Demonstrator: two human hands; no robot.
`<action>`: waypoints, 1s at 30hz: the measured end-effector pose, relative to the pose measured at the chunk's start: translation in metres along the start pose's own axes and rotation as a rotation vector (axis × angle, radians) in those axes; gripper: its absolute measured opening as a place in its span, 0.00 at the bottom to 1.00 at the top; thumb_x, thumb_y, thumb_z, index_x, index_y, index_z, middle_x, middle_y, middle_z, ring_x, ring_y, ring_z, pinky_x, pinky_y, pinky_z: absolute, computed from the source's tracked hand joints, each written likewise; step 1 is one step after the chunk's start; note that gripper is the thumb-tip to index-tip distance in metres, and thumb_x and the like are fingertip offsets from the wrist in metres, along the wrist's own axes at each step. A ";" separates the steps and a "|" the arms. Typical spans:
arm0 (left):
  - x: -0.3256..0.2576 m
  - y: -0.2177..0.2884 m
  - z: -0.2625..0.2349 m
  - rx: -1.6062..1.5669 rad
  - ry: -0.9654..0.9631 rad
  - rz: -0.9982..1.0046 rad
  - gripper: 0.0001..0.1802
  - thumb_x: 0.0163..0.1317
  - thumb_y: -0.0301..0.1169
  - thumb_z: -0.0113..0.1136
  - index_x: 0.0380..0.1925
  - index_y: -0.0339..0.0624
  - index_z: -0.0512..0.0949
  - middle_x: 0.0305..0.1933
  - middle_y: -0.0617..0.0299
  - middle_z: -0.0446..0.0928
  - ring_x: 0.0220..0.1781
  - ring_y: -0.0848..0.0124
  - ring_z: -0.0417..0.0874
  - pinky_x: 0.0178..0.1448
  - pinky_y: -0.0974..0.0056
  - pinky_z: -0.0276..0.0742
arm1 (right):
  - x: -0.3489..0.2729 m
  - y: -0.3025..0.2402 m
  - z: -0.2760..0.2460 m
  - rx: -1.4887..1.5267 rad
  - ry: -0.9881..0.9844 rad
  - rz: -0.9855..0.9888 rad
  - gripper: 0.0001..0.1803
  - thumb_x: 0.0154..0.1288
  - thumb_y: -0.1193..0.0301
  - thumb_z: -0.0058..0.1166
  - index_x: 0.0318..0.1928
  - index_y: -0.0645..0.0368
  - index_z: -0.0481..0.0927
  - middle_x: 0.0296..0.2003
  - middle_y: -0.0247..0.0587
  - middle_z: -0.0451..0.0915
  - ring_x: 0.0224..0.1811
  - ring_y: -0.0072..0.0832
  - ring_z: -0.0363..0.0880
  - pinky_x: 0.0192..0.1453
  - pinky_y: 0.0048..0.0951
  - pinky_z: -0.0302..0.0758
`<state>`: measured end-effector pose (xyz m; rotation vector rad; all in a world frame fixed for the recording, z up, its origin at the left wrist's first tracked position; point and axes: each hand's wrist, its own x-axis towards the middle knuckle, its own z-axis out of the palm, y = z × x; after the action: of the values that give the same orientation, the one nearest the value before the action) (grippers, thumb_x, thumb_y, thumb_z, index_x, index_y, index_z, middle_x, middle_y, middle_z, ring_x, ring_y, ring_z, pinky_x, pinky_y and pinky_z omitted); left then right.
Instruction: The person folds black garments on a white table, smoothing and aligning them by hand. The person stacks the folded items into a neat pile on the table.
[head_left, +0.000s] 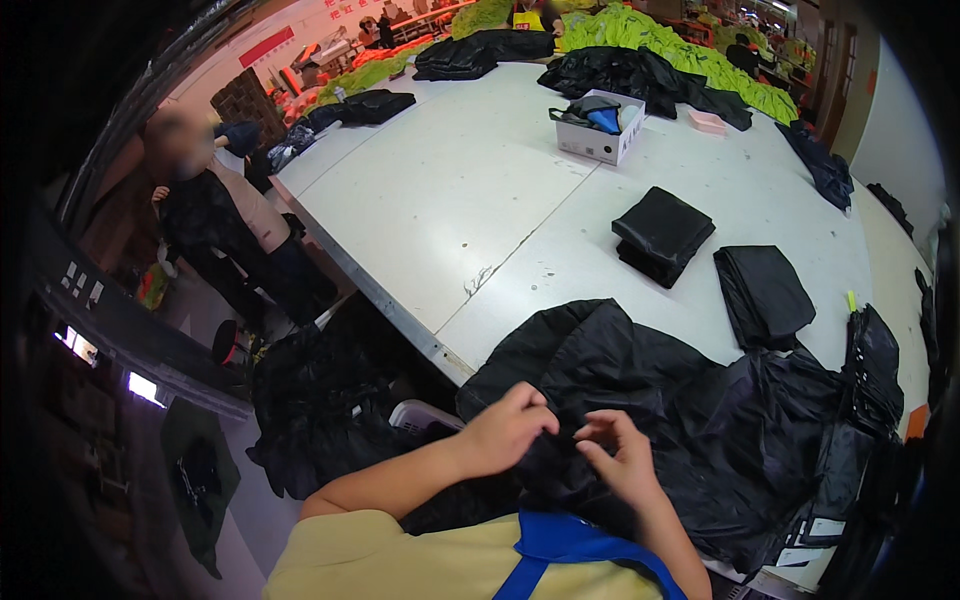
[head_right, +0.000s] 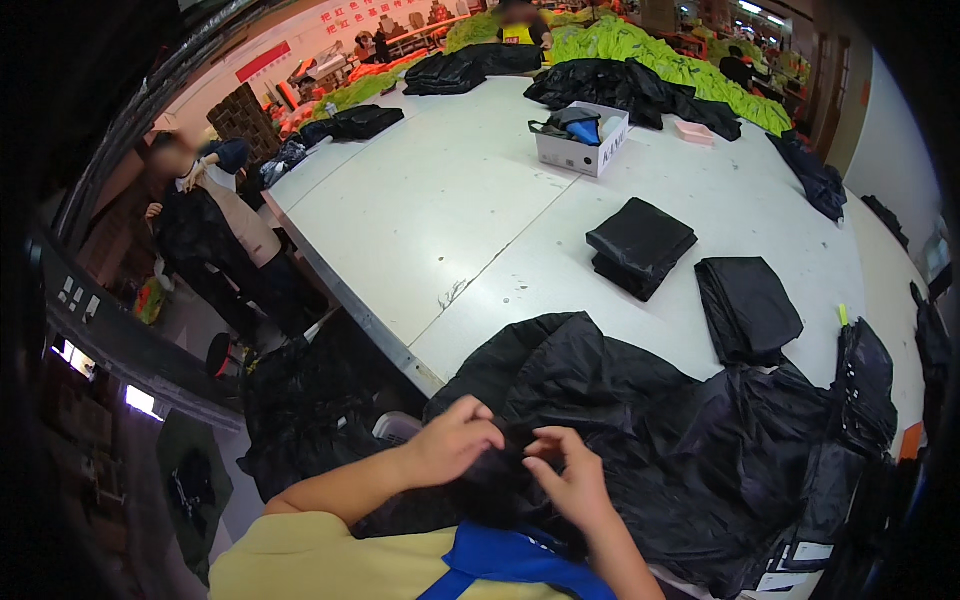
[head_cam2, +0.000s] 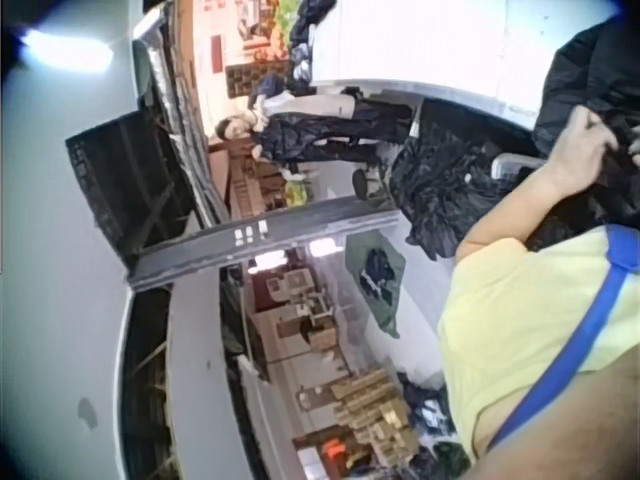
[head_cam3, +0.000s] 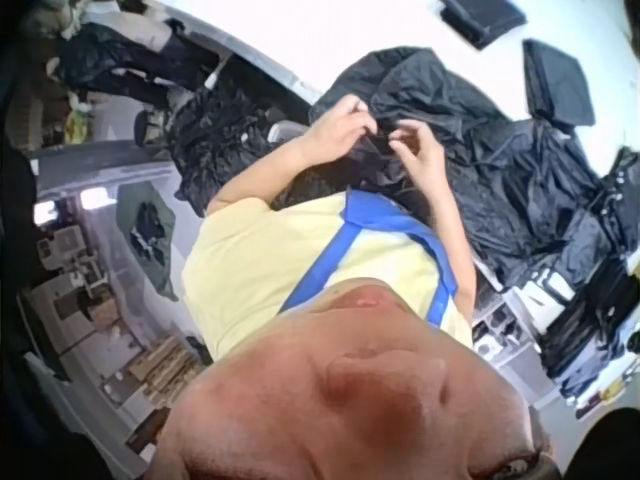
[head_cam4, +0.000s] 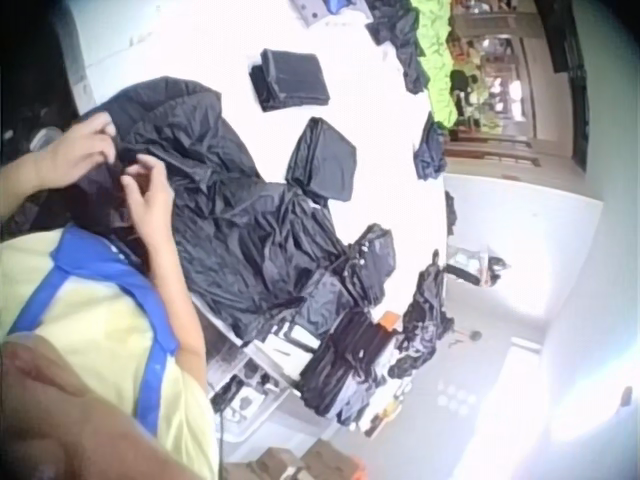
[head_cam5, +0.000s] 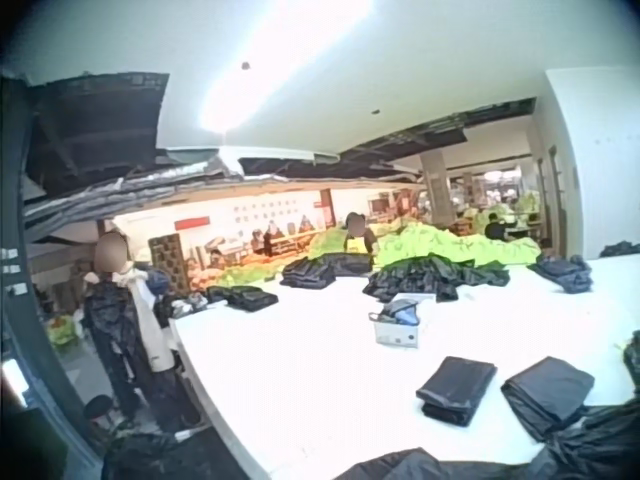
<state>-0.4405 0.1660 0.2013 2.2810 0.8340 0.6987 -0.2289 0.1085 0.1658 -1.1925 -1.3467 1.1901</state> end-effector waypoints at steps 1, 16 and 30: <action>-0.001 -0.004 -0.003 0.033 0.036 -0.042 0.10 0.51 0.16 0.56 0.32 0.42 0.77 0.37 0.56 0.66 0.37 0.61 0.74 0.40 0.65 0.73 | -0.006 0.005 -0.011 -0.073 0.069 0.009 0.19 0.56 0.78 0.61 0.49 0.61 0.73 0.36 0.39 0.82 0.39 0.25 0.81 0.47 0.26 0.76; -0.076 -0.130 0.011 -0.716 -0.263 -0.752 0.33 0.55 0.24 0.64 0.62 0.37 0.65 0.59 0.63 0.72 0.60 0.72 0.70 0.65 0.65 0.64 | -0.354 0.212 -0.276 -0.634 1.313 0.818 0.47 0.53 0.40 0.58 0.59 0.71 0.68 0.50 0.57 0.77 0.51 0.48 0.75 0.59 0.38 0.68; 0.162 -0.056 -0.147 -0.714 0.223 -0.439 0.11 0.68 0.31 0.49 0.42 0.35 0.75 0.38 0.60 0.77 0.38 0.72 0.77 0.46 0.65 0.76 | -0.276 0.032 -0.521 -0.883 0.927 0.351 0.25 0.72 0.60 0.42 0.53 0.75 0.71 0.50 0.60 0.75 0.53 0.43 0.74 0.60 0.33 0.66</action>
<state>-0.4488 0.3667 0.3050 1.3493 0.9533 0.8754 0.3132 -0.1257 0.1626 -2.2916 -0.9149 0.0649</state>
